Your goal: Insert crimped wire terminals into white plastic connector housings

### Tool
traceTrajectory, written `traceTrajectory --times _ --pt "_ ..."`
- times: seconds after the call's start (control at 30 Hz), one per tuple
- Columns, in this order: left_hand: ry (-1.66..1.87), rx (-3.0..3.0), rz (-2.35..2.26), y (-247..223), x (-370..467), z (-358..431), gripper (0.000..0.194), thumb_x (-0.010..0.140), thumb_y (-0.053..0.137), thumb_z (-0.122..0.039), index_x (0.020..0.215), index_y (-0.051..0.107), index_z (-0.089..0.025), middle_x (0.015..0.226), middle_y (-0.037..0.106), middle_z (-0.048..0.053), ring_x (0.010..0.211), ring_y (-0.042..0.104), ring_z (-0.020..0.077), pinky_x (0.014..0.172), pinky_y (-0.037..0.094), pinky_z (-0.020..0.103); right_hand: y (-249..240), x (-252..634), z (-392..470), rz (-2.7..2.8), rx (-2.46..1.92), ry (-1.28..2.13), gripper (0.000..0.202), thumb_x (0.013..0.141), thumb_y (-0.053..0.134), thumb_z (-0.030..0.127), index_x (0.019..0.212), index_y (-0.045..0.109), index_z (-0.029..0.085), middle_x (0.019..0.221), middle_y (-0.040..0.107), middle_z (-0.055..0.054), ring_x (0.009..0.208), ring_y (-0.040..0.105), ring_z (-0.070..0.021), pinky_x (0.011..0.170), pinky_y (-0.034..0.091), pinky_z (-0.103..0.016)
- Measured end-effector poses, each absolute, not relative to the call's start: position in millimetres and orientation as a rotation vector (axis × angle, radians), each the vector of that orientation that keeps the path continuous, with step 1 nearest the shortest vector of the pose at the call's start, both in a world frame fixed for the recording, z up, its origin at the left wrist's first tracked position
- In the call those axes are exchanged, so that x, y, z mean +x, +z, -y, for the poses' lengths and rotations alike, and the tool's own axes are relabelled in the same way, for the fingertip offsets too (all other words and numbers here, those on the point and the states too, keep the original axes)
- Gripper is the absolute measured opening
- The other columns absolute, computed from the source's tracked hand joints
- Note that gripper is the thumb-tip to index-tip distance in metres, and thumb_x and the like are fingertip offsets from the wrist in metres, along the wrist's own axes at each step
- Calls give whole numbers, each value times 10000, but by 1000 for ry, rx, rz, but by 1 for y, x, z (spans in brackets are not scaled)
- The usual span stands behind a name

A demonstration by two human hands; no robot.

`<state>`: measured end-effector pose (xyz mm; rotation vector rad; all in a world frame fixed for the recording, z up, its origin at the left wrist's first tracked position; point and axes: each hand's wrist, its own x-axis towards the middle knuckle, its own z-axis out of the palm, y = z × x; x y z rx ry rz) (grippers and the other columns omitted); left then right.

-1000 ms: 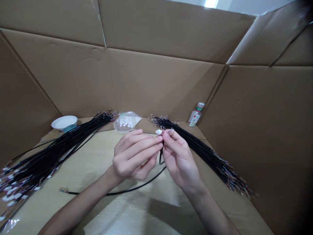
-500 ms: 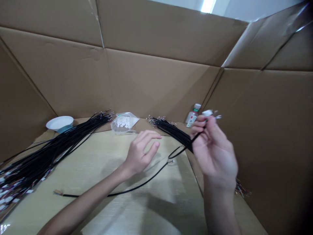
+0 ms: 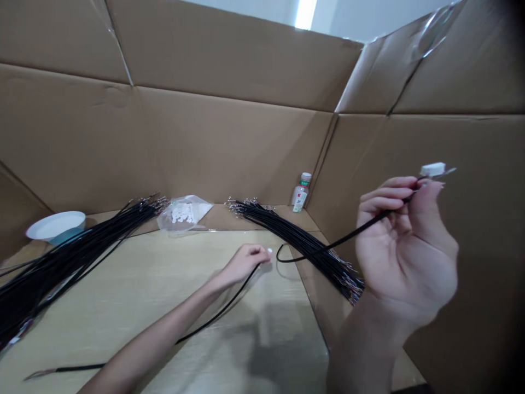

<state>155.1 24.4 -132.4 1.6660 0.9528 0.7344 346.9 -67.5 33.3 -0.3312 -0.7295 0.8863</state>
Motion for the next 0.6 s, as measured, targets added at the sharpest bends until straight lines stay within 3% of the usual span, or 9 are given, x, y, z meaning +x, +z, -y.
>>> traceTrajectory --times 0.17,0.37,0.6 --pt "956 1359 -758 -65 132 3 470 923 681 -600 1039 740 -148 1053 702 81 889 664 146 854 569 291 33 332 64 658 -238 994 47 930 806 166 929 764 185 939 683 -1 803 653 -45 775 584 -61" --pt "1031 925 -476 -32 122 40 223 893 847 -348 972 817 -142 997 708 48 772 650 69 763 597 177 31 301 59 640 -352 1078 106 846 870 186 856 768 213 951 682 -1 776 639 -62 693 591 -104" --pt "1028 799 -400 -22 117 59 99 897 843 -272 941 850 -184 1046 768 57 864 679 99 816 664 204 20 281 50 746 -432 1169 201 743 954 243 828 773 224 933 682 19 785 618 -66 687 570 -127"
